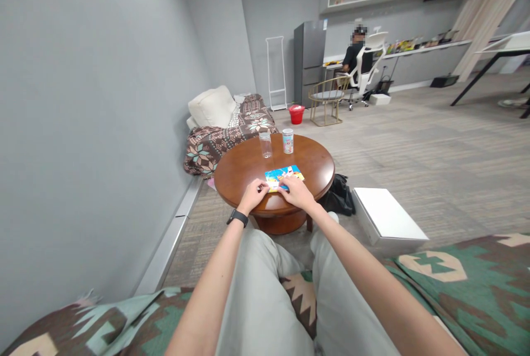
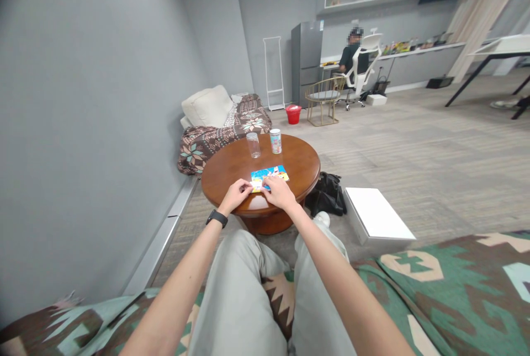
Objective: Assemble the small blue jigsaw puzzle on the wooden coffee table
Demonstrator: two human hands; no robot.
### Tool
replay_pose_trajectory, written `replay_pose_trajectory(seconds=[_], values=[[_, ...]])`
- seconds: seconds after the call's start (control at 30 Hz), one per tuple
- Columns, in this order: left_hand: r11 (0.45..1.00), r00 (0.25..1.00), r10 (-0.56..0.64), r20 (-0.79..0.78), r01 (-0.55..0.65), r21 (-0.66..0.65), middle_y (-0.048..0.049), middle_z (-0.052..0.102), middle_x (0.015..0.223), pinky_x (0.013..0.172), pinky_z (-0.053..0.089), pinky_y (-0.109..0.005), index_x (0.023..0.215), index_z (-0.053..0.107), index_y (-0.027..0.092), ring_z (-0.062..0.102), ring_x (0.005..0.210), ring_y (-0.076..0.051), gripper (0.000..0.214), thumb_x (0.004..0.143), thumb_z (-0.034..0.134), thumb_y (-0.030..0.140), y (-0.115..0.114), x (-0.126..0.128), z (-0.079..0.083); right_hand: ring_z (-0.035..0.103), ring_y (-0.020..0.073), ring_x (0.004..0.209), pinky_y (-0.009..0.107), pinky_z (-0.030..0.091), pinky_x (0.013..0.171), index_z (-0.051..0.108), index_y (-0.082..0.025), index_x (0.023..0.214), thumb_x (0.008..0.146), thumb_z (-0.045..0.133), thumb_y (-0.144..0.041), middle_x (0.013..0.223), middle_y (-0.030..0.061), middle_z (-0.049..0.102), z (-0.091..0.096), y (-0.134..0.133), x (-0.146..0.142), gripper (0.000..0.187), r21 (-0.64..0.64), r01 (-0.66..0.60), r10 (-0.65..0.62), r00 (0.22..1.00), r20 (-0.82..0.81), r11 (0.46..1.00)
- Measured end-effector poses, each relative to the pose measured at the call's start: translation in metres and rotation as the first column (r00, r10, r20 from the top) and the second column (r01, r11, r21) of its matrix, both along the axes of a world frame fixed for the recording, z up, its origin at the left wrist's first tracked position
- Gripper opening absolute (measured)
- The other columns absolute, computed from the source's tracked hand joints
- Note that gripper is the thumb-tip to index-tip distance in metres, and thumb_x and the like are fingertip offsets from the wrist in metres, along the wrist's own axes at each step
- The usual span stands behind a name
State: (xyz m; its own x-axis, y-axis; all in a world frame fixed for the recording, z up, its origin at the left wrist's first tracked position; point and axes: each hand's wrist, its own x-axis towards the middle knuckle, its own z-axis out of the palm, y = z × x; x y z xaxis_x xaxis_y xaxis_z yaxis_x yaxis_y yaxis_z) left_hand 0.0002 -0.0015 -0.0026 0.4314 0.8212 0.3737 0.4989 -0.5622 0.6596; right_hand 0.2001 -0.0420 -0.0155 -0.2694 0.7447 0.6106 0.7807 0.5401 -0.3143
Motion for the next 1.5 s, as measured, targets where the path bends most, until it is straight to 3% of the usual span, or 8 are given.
replay_pose_trajectory(seconds=[0.2,0.43,0.73,1.0,1.27,1.5], values=[[0.997,0.998,-0.062,0.007,0.061,0.048,-0.0033,0.062,0.087,0.071,0.046,-0.027,0.083,0.065,0.017,0.058,0.078,-0.016,0.018,0.076,0.069,0.034,0.002,-0.003,-0.004,0.056,0.0216,0.087,0.035,0.045,0.083,0.061,-0.019,0.082,0.089,0.057,-0.025,0.088,0.0074,0.062,-0.002,0.003,0.001,0.009,0.002,0.001,-0.001,0.999,-0.045,1.000],[1.000,1.000,-0.020,0.001,0.020,0.004,-0.0030,0.063,0.083,0.072,0.047,-0.029,0.082,0.068,0.017,0.059,0.076,-0.016,0.023,0.076,0.069,0.040,0.003,-0.002,-0.004,0.056,0.0222,0.090,0.036,0.046,0.083,0.065,-0.018,0.085,0.087,0.057,-0.025,0.092,0.0095,0.060,-0.003,0.004,0.000,0.011,0.052,0.006,-0.004,0.999,-0.040,0.999],[1.000,1.000,0.001,-0.031,0.000,0.026,-0.0018,0.060,0.078,0.071,0.044,-0.028,0.078,0.066,0.018,0.056,0.074,-0.015,0.012,0.082,0.061,0.027,0.001,0.000,-0.002,0.055,0.0215,0.082,0.034,0.043,0.078,0.060,-0.019,0.079,0.085,0.062,-0.024,0.080,0.0054,0.063,0.001,-0.001,-0.001,0.008,-0.009,0.010,-0.010,0.999,-0.044,1.000],[0.999,1.000,-0.011,0.014,0.010,0.040,-0.0013,0.059,0.081,0.072,0.044,-0.027,0.078,0.059,0.018,0.056,0.077,-0.015,0.007,0.083,0.059,0.023,0.004,0.001,-0.005,0.057,0.0210,0.086,0.034,0.045,0.082,0.063,-0.019,0.079,0.087,0.062,-0.030,0.086,0.0069,0.063,-0.003,0.003,0.001,0.014,-0.003,0.004,-0.005,0.996,-0.093,1.000],[0.997,0.999,-0.044,-0.006,0.044,0.060,-0.0011,0.058,0.084,0.070,0.045,-0.027,0.079,0.059,0.018,0.054,0.075,-0.014,0.015,0.076,0.069,0.029,0.003,-0.001,-0.003,0.058,0.0208,0.085,0.034,0.045,0.081,0.062,-0.019,0.086,0.090,0.059,-0.033,0.087,0.0068,0.065,-0.004,0.007,0.003,0.015,-0.037,-0.016,0.013,0.997,-0.082,0.999],[0.999,1.000,-0.019,0.009,0.018,0.044,-0.0025,0.058,0.086,0.072,0.047,-0.028,0.081,0.063,0.018,0.055,0.076,-0.015,0.015,0.078,0.068,0.032,0.004,-0.001,-0.005,0.058,0.0201,0.083,0.032,0.044,0.079,0.060,-0.019,0.080,0.089,0.061,-0.032,0.083,0.0048,0.065,-0.008,0.009,0.004,0.015,-0.052,-0.010,0.004,0.994,-0.107,0.999]])
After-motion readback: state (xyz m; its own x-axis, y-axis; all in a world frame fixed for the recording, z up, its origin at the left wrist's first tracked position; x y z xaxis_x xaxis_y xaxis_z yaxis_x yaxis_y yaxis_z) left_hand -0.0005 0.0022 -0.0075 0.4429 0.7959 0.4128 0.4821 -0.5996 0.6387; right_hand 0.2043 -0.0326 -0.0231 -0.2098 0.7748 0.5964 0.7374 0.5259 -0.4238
